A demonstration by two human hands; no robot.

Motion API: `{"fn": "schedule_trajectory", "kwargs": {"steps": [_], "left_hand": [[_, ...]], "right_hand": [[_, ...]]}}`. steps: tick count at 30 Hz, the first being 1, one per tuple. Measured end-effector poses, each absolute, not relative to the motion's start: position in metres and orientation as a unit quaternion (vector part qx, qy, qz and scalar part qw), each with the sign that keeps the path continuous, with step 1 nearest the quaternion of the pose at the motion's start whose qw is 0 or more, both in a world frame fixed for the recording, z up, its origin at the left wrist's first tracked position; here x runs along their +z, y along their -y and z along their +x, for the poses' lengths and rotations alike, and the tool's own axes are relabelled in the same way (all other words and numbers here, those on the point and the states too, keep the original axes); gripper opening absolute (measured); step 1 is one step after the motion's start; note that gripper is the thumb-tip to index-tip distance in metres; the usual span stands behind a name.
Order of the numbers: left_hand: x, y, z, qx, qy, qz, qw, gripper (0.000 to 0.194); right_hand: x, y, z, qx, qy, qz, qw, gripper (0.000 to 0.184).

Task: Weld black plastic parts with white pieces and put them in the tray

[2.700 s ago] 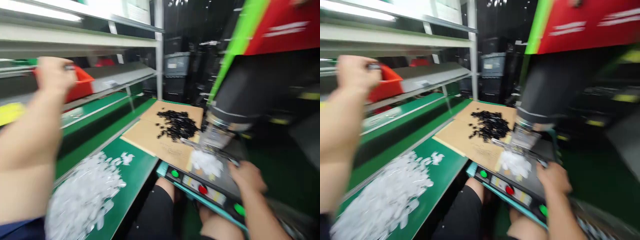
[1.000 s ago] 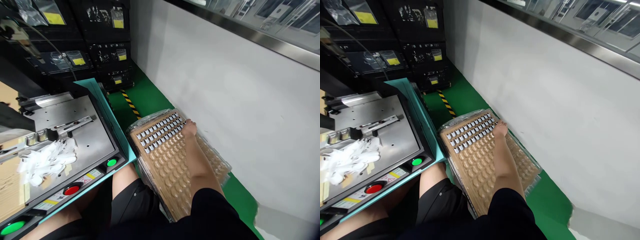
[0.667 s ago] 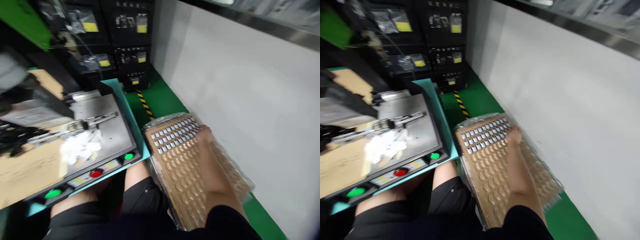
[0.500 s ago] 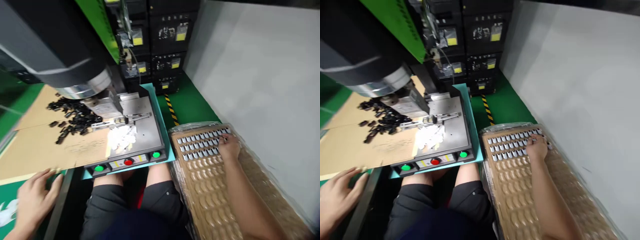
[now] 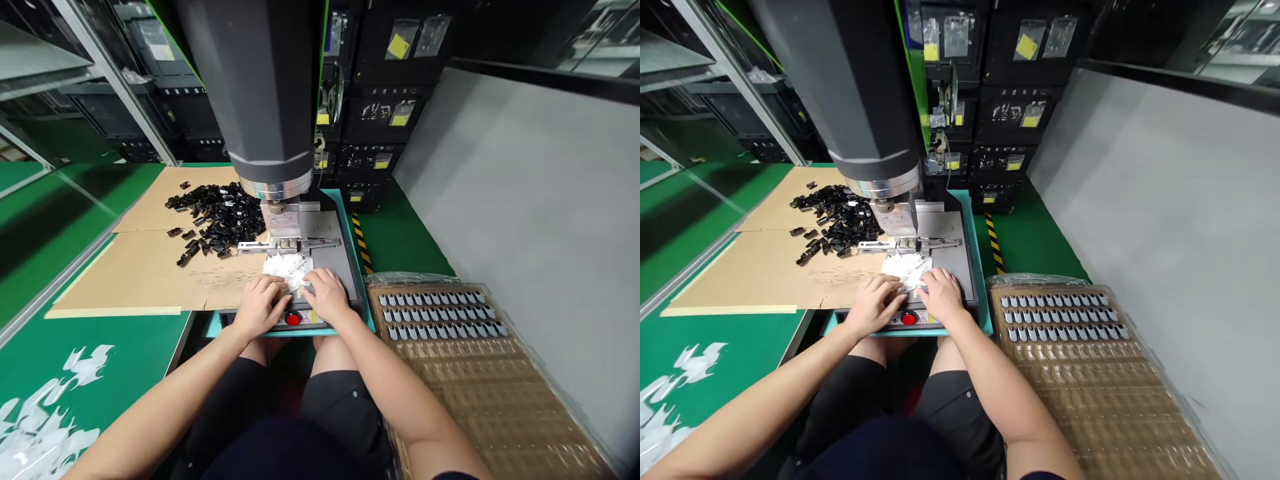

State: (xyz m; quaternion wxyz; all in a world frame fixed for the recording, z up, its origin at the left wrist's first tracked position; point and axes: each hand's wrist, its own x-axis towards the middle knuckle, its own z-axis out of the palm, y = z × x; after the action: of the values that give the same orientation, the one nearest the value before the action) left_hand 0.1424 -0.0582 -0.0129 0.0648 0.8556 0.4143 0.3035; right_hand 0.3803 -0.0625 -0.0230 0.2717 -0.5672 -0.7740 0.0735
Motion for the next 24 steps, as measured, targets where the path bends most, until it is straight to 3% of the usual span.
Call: {"fn": "schedule_trajectory", "kwargs": {"steps": [3,6,10,14,17,24], "left_hand": [[-0.017,0.057,0.148,0.323,-0.427,0.839,0.099,0.023],[-0.017,0.057,0.149,0.354,-0.439,0.813,0.146,0.023],[-0.013,0.057,0.157,0.448,-0.446,0.733,0.251,0.028],[-0.008,0.056,0.169,0.499,-0.422,0.612,0.445,0.042],[-0.005,0.056,0.171,0.516,-0.380,0.554,0.531,0.040],[-0.001,0.054,0.151,0.532,-0.358,0.481,0.598,0.042]], "right_hand": [[-0.024,0.059,0.374,0.055,0.765,-0.587,0.260,0.015],[-0.024,0.060,0.374,0.085,0.735,-0.596,0.313,0.017],[-0.021,0.061,0.365,0.233,0.606,-0.601,0.467,0.018],[-0.013,0.066,0.341,0.401,0.498,-0.519,0.567,0.030],[-0.006,0.071,0.323,0.459,0.461,-0.480,0.588,0.037],[-0.004,0.073,0.311,0.490,0.458,-0.467,0.576,0.041]]}}
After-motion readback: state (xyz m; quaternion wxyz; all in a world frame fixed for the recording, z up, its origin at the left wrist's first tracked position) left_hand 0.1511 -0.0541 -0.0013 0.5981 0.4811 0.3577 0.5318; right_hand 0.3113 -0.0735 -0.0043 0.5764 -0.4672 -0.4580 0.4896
